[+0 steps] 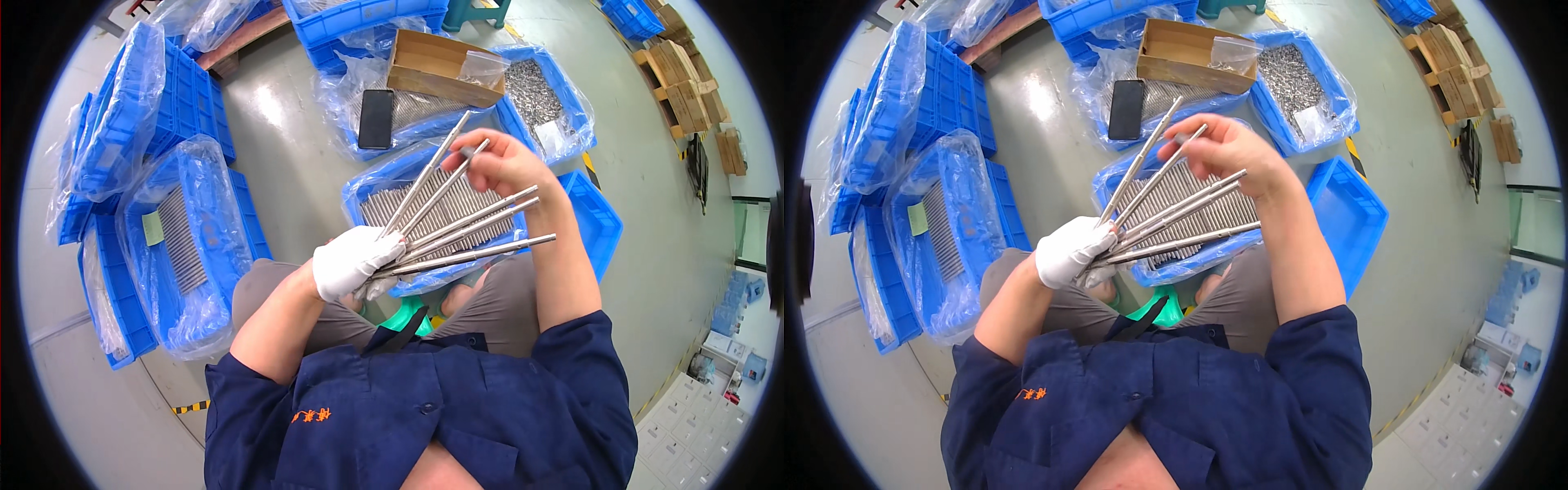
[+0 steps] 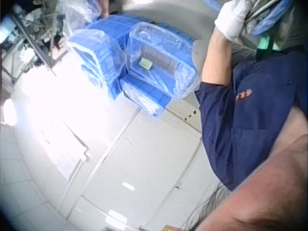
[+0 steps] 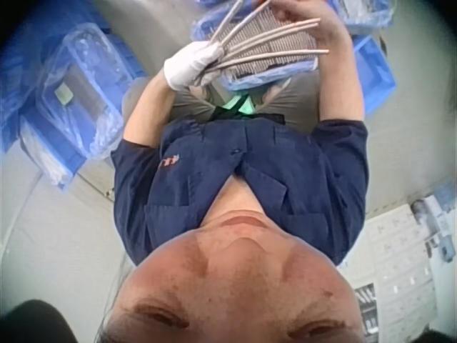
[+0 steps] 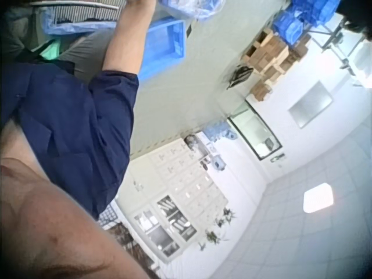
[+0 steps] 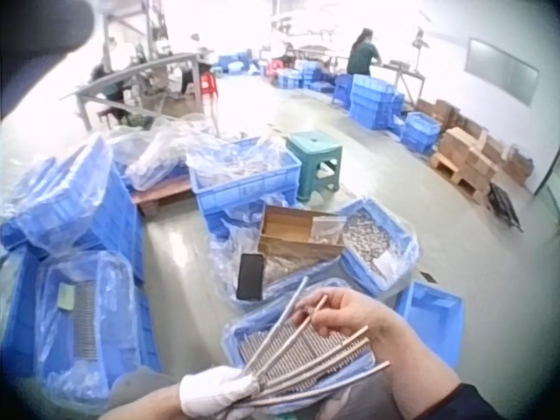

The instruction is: The person tests metal rods by sliding a circular metal ring gauge onto their ends, places the rods into a blue plastic crate, and picks up more metal rods to test.

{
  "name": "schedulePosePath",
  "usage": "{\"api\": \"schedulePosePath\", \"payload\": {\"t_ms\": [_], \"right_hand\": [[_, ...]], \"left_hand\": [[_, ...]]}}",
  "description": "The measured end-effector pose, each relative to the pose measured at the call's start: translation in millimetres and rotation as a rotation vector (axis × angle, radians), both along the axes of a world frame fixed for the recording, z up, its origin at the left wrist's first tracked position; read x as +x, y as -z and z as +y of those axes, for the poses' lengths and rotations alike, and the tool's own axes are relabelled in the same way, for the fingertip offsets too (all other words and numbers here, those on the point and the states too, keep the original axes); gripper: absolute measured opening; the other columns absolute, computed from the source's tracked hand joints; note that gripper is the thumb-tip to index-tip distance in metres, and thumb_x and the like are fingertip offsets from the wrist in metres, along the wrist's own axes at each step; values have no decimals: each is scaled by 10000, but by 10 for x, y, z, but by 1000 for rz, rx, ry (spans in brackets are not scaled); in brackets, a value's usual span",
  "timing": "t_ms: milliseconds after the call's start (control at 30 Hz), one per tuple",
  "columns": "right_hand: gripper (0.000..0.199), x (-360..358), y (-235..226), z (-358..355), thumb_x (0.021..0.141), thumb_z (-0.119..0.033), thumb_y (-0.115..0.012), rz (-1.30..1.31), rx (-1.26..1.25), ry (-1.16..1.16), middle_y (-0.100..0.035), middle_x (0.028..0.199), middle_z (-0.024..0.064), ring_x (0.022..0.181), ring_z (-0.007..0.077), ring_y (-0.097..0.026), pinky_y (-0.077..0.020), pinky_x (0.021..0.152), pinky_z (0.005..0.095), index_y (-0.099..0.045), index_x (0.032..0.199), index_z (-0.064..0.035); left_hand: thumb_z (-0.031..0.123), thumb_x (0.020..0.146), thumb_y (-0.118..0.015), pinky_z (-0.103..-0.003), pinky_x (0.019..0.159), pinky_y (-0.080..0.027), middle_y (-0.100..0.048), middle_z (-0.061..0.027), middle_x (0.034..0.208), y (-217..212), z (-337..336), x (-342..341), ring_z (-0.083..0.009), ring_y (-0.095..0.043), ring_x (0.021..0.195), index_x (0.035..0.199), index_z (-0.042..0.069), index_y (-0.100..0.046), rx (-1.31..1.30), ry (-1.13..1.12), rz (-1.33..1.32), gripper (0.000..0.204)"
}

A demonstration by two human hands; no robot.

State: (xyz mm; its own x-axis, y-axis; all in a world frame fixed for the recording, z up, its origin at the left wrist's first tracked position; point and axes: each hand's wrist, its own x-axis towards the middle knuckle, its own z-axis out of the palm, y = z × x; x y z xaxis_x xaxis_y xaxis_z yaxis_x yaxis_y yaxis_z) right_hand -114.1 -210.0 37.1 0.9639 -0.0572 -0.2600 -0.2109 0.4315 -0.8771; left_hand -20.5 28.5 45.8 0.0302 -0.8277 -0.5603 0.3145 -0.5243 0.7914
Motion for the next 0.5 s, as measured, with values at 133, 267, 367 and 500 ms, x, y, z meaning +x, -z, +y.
{"api": "schedulePosePath", "payload": {"t_ms": [133, 267, 367, 500], "right_hand": [[267, 6, 86, 338, 729, -35, -592, 3, 317, -22, -579, 914, 137, 596, 89, -530, -464, 549, 194, -523, 986, -18], [268, 2, 63, 281, 717, -39, -604, 22, 222, -48, -579, 916, 137, 594, 81, -508, -444, 531, 180, -528, 973, -21], [215, -30, 136, -209, 791, -92, -533, -140, 45, 61, -592, 891, 112, 566, 53, -478, -420, 518, 169, -532, 995, -24], [259, -60, 103, -362, 822, -152, -517, -109, 93, 214, -573, 942, 101, 577, 43, -447, -410, 553, 160, -503, 1051, -31]], "left_hand": [[363, 820, -483, -217, 358, -289, -481, -35, 518, -9, -7, -15, -79, -388, 382, 744, -19, -550, 18, -56, 86, 396], [351, 818, -492, -219, 374, -313, -495, -28, 530, -16, -21, -2, -84, -414, 404, 716, 5, -546, 50, -53, 135, 365], [329, 818, -496, -223, 394, -336, -494, -26, 526, -30, -10, -24, -88, -433, 429, 715, 18, -542, 69, -14, -92, 331], [370, 827, -435, -310, 525, -413, -521, -96, 603, 93, -21, -52, -189, -509, 546, 797, 32, -542, 130, 140, -444, 357]]}}
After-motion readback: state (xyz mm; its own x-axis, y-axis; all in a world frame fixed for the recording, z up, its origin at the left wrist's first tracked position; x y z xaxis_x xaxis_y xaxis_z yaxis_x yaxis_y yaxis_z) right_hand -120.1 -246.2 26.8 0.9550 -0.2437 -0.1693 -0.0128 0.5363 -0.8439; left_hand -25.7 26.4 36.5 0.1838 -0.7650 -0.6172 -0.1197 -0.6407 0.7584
